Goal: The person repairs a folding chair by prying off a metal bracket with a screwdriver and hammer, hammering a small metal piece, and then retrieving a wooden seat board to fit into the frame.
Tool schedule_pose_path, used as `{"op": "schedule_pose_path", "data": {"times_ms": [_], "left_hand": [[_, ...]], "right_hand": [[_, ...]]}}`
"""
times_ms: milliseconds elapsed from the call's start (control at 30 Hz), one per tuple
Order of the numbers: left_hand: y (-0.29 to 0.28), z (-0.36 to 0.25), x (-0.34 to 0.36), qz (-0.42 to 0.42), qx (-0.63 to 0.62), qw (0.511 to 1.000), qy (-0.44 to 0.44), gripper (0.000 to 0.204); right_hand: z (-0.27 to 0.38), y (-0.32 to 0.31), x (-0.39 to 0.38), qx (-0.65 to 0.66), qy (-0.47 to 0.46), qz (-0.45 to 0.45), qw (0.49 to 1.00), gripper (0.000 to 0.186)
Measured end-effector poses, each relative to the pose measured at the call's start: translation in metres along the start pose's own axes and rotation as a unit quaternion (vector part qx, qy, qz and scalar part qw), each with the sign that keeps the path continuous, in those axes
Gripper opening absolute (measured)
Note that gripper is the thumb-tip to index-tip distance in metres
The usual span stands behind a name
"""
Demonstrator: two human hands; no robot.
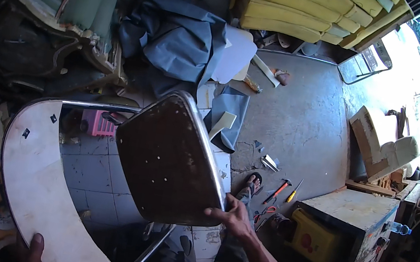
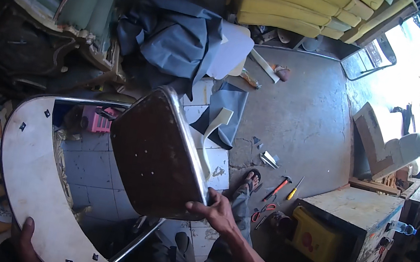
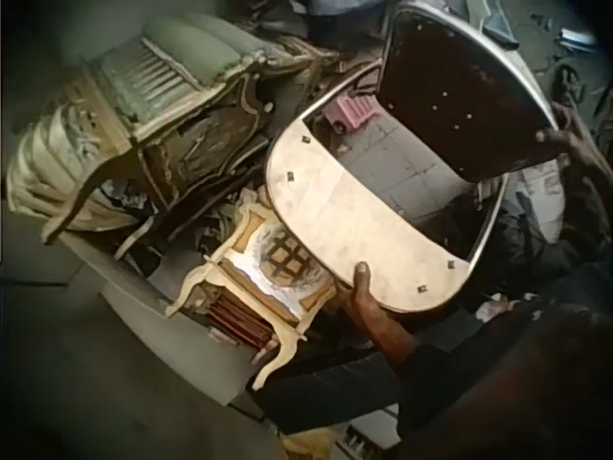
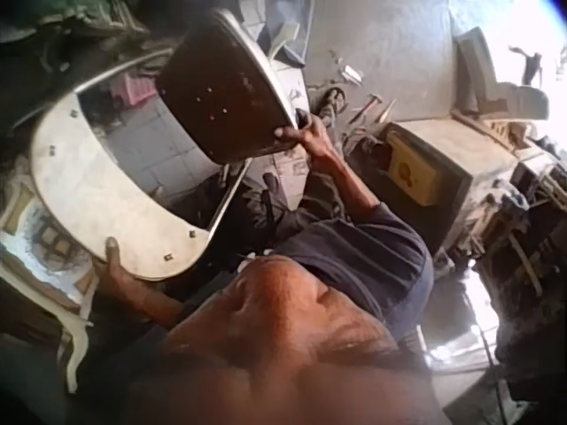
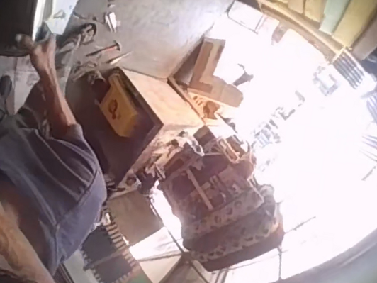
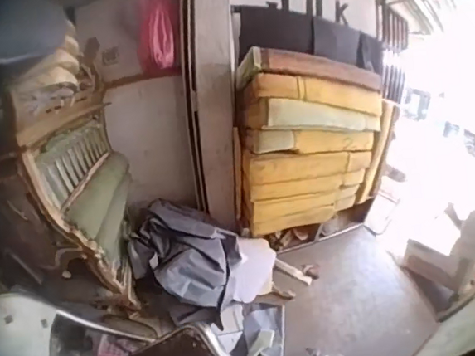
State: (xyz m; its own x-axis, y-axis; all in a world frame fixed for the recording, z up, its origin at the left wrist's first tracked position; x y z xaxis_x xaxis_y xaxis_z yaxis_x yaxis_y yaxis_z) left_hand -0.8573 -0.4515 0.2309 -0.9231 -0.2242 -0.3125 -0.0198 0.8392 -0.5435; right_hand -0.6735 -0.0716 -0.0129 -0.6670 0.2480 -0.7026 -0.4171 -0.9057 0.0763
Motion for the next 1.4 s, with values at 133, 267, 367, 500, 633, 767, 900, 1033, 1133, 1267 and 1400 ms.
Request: {"op": "schedule_pose_path", "data": {"times_ms": [133, 267, 367, 500, 633, 767, 900, 1033, 1133, 1267, 1400], "left_hand": [[0.137, -0.084, -0.091, -0.011, -0.03, 0.998, 0.047, 0.061], [0.286, -0.112, -0.124, 0.173, -0.168, 0.969, 0.048, 0.061], [0.437, -0.134, -0.149, 0.272, -0.248, 0.93, 0.02, 0.053], [0.64, -0.153, -0.2, 0.397, -0.277, 0.875, 0.005, 0.054], [0.754, -0.14, -0.245, 0.408, -0.238, 0.881, -0.014, 0.058], [0.81, -0.126, -0.283, 0.441, -0.231, 0.865, -0.054, 0.058], [0.84, -0.085, -0.273, 0.427, -0.215, 0.871, -0.112, 0.057], [0.836, -0.064, -0.281, 0.461, -0.209, 0.856, -0.107, 0.058], [0.822, -0.046, -0.271, 0.47, -0.197, 0.856, -0.084, 0.059], [0.76, 0.005, -0.226, 0.486, -0.196, 0.836, -0.162, 0.065], [0.692, 0.069, -0.195, 0.427, -0.155, 0.858, -0.238, 0.061]], "right_hand": [[0.003, -0.158, -0.024, 0.14, -0.115, -0.123, 0.976, 0.053], [0.012, -0.343, -0.025, 0.142, -0.159, -0.225, 0.951, 0.042], [0.023, -0.497, 0.002, -0.017, -0.18, -0.311, 0.933, 0.04], [0.037, -0.627, 0.02, -0.321, -0.185, -0.592, 0.715, 0.053], [0.037, -0.618, -0.006, -0.126, -0.224, -0.586, 0.769, 0.05], [-0.051, -0.595, -0.016, 0.007, -0.132, -0.58, 0.804, 0.053], [-0.132, -0.588, 0.001, 0.098, -0.055, -0.567, 0.816, 0.056], [-0.164, -0.624, 0.012, 0.114, -0.027, -0.572, 0.812, 0.059], [-0.166, -0.657, 0.031, 0.081, -0.031, -0.607, 0.79, 0.06], [-0.101, -0.712, 0.05, -0.075, -0.116, -0.664, 0.735, 0.074], [-0.038, -0.728, 0.1, -0.318, -0.164, -0.624, 0.694, 0.094]]}}
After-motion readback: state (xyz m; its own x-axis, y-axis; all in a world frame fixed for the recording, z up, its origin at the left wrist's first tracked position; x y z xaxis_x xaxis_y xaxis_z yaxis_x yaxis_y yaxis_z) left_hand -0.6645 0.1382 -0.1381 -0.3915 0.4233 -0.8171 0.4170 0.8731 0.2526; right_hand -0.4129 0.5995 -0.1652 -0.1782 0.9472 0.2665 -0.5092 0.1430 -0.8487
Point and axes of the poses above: each hand's wrist, its own x-axis towards the middle knuckle, its own y-axis out of the palm, z = x × y, the point moved 2 cm from there along x, towards the middle knuckle, and after that the axes turned 3 degrees about -x, right-handed, at the moved point
